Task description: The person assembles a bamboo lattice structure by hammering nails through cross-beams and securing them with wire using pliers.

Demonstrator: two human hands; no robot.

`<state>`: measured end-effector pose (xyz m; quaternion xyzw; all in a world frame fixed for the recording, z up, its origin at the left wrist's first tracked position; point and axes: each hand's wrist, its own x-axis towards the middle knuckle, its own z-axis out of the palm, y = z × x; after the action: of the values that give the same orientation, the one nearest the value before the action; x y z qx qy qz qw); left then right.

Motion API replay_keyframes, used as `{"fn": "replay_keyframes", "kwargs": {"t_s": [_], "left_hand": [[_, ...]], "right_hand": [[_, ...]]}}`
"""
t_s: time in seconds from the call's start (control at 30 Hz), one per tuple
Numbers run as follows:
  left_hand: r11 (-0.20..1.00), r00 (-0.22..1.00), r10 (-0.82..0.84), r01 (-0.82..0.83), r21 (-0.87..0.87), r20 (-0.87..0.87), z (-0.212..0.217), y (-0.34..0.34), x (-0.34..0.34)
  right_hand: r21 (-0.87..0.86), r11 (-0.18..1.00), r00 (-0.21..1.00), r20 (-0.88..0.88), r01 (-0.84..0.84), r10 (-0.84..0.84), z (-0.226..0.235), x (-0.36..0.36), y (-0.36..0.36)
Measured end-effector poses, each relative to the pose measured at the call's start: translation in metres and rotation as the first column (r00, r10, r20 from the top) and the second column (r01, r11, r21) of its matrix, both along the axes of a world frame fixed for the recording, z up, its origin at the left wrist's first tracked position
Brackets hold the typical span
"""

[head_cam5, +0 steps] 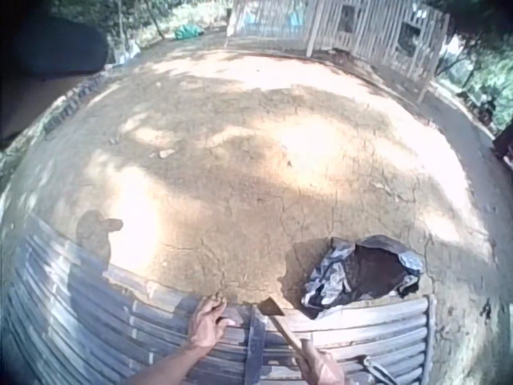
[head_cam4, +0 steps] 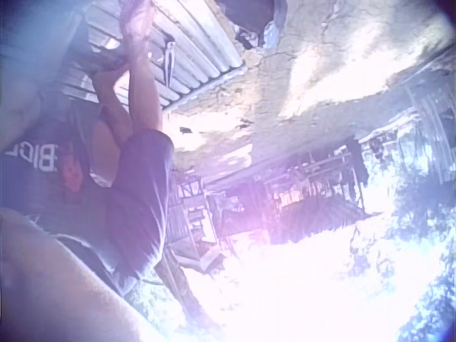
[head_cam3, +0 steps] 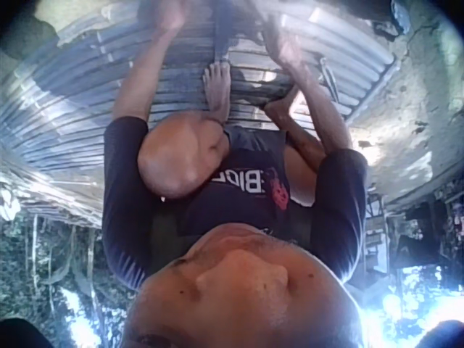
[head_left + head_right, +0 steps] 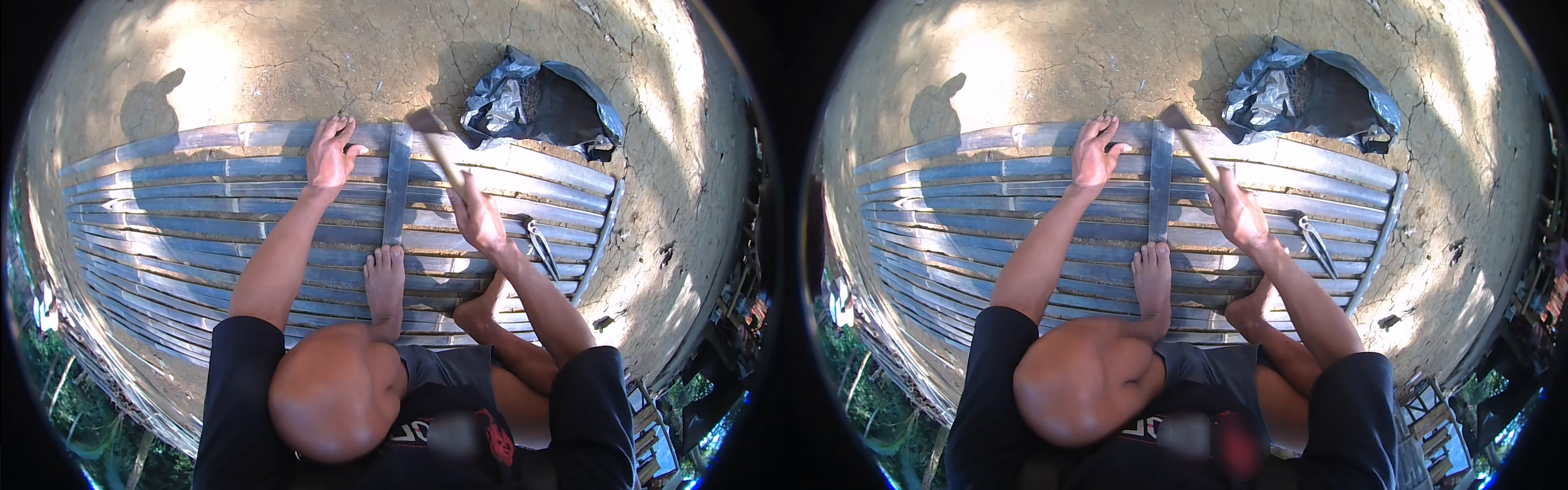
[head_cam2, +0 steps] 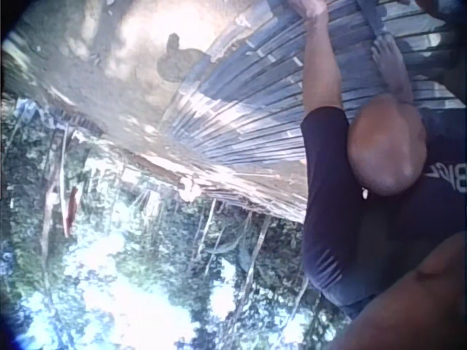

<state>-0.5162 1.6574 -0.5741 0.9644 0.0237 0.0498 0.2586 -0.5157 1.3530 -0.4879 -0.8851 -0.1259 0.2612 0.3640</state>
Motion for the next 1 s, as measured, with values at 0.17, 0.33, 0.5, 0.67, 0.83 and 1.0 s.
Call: {"fn": "replay_keyframes", "kwargs": {"t_s": [0.17, 0.33, 0.5, 0.67, 0.83, 1.0], "left_hand": [[1.000, 0.998, 0.029, -0.029, 0.000, -0.055, 0.000, 0.002, -0.004], [0.999, 0.997, 0.026, -0.028, -0.028, -0.069, 0.006, -0.002, 0.002], [1.000, 1.000, 0.009, -0.009, -0.003, 0.015, -0.003, 0.009, 0.007], [1.000, 1.000, 0.003, -0.004, -0.026, -0.029, 0.004, 0.000, 0.000], [1.000, 1.000, -0.004, 0.004, 0.006, 0.020, 0.000, 0.006, 0.004], [1.000, 0.999, -0.025, 0.025, -0.001, 0.038, 0.004, 0.000, 0.002]], "right_hand": [[0.072, 0.993, 0.993, 0.062, 0.095, -0.099, 0.029, 0.020, 0.007], [0.200, 0.979, 0.932, 0.345, 0.041, -0.110, -0.007, -0.001, -0.005], [0.047, 0.999, 0.975, 0.224, -0.019, 0.008, 0.005, 0.010, -0.001], [0.236, 0.971, 0.898, 0.434, -0.046, -0.063, -0.014, -0.002, -0.007], [0.076, 0.997, 0.991, 0.135, -0.030, 0.020, -0.011, 0.017, 0.007], [0.289, 0.954, 0.928, 0.330, 0.075, -0.173, -0.020, -0.004, -0.007]]}}
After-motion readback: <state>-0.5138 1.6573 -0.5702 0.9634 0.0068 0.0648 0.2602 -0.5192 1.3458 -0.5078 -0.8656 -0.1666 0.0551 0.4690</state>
